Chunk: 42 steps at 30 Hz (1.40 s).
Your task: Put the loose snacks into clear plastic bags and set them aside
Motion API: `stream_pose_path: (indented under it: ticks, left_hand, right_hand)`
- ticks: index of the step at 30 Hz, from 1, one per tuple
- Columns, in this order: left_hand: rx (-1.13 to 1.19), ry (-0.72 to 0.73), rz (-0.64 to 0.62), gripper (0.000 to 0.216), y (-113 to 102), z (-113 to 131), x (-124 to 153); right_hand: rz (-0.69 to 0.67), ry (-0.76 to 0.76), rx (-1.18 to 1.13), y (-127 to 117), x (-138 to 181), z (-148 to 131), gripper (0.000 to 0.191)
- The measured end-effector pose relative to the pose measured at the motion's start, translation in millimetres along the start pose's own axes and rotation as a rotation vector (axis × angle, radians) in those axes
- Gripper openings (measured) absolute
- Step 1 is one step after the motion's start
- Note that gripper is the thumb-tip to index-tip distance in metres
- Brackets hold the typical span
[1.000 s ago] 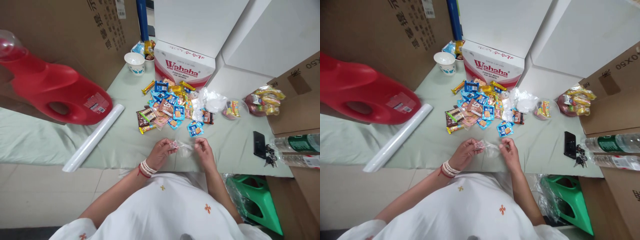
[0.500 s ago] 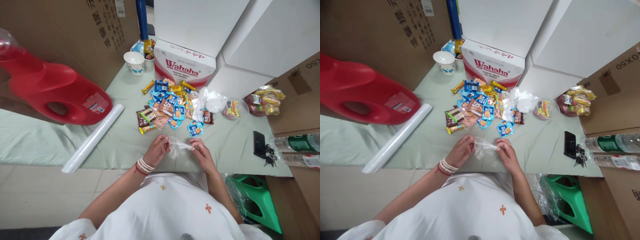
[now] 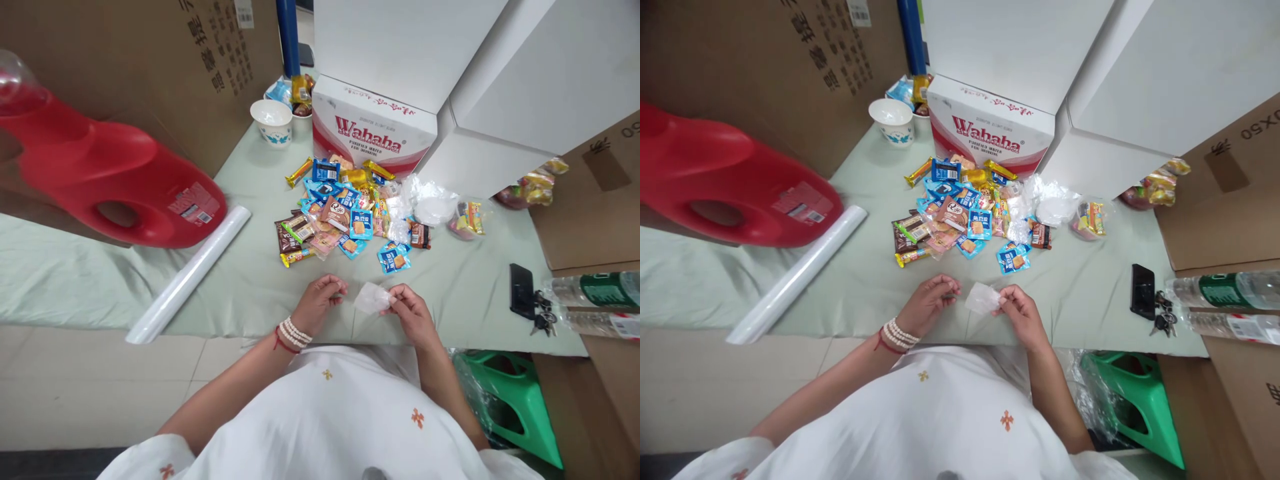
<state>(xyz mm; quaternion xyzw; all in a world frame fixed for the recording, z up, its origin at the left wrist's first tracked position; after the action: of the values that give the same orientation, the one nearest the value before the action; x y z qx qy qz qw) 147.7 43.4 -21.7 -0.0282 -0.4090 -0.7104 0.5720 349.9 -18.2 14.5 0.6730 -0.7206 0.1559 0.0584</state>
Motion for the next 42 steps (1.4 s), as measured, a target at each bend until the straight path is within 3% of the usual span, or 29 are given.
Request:
stream_pose_path:
  ticks: [4, 9, 14, 17, 21, 25, 30, 34, 38, 42]
  left_hand:
    - [-0.008, -0.136, -0.069, 0.045, 10.5, -6.7, 2.9]
    - [-0.034, -0.294, -0.212, 0.063, 34.1, -22.8, -0.1]
    - [-0.037, -0.148, -0.234, 0.044, 44.6, -14.1, -9.6]
    - [-0.054, -0.023, -0.195, 0.042, 43.1, -5.8, -11.6]
    - [-0.106, 0.090, -0.205, 0.044, 45.0, -1.4, -9.1]
    - [-0.228, 0.160, -0.204, 0.042, 47.1, 1.5, -5.6]
    - [-0.218, 0.117, -0.220, 0.045, 46.9, -1.3, -2.9]
    - [-0.260, -0.061, -0.283, 0.083, 36.9, -31.4, 5.9]
    - [-0.466, -0.104, -0.367, 0.056, 17.0, -52.0, 23.9]
    - [-0.629, 0.130, -0.218, 0.021, -0.5, -12.5, 29.2]
  right_hand:
    - [-0.035, -0.167, 0.137, -1.0, 7.6, -24.2, 0.027]
    - [-0.220, -0.323, 0.293, 26.0, 16.1, -48.5, 0.014]
    - [-0.248, -0.351, 0.358, 33.4, 19.5, -51.1, 0.012]
    - [-0.186, -0.251, 0.245, 22.5, 16.8, -37.2, 0.022]
    - [0.004, 0.000, -0.066, -0.1, 5.9, -6.0, 0.047]
    - [0.019, 0.046, -0.121, 3.4, -6.2, -2.0, 0.045]
    - [0.085, 0.061, -0.128, 9.3, -17.4, -4.9, 0.036]
    - [0.219, 0.062, -0.210, 2.0, -22.0, -8.2, 0.037]
    - [0.394, 0.036, -0.211, -17.0, -23.1, -16.2, 0.041]
    - [0.422, -0.025, -0.119, -20.5, -22.9, -26.4, 0.039]
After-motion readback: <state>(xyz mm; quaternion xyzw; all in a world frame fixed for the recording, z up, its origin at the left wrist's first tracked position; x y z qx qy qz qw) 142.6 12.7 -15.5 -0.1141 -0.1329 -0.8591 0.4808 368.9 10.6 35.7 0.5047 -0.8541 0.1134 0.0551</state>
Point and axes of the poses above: each hand's wrist, its own x-axis away from the middle knuckle, its own y-axis out of the palm, z = x × y, the point moved 9 cm from there along -x, towards the middle knuckle, and after that the axes turned 9 degrees about x, right-handed, at the moved point
